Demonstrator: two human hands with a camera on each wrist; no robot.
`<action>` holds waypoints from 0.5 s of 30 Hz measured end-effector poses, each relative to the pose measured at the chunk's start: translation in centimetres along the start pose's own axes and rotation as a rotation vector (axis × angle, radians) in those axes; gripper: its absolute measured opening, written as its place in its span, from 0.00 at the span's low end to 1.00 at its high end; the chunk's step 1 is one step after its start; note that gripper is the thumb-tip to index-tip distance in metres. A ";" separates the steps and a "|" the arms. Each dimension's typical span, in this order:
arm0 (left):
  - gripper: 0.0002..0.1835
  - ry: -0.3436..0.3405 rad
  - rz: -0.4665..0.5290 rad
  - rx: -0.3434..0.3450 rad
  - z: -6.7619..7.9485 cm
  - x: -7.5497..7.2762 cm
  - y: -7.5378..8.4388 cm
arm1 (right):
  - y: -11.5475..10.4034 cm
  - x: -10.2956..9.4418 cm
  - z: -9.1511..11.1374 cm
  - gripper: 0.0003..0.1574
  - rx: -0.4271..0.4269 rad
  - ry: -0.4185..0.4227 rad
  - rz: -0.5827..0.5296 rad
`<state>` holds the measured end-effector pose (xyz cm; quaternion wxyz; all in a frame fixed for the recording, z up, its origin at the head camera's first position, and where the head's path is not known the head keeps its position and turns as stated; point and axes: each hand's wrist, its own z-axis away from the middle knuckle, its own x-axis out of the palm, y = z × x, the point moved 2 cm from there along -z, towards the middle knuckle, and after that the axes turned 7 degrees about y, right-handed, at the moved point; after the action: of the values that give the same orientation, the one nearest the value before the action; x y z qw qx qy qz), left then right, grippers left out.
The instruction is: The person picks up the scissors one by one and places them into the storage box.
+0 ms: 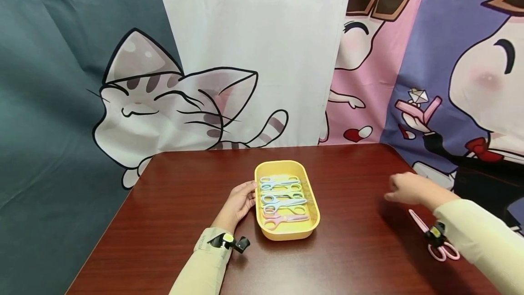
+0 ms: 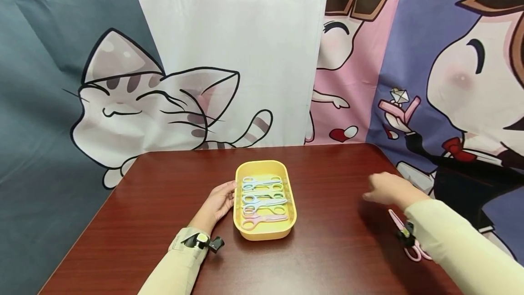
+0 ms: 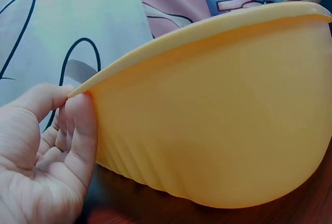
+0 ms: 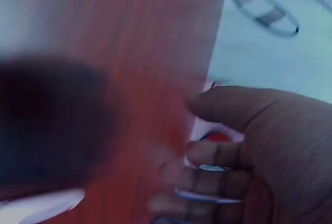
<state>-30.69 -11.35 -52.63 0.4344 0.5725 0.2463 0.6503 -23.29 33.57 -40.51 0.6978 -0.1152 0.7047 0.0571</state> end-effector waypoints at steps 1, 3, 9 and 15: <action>0.20 -0.004 0.012 0.004 0.0 0.0 0.0 | 0.9 0.3 0.9 0.20 0.031 -0.027 -0.008; 0.19 -0.002 0.043 0.017 -0.1 0.0 0.1 | 2.6 0.9 2.5 0.22 0.084 -0.072 -0.024; 0.17 0.006 0.072 0.053 -0.3 0.0 0.0 | 5.5 2.6 6.8 0.25 0.233 -0.187 -0.116; 0.17 -0.002 0.070 0.061 -0.4 0.2 -0.1 | 6.4 3.9 8.7 0.26 0.289 -0.207 -0.168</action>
<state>-31.09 -11.06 -52.70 0.3941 0.5945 0.2455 0.6565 -16.36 41.52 -45.10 0.7781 -0.0656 0.6180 -0.0915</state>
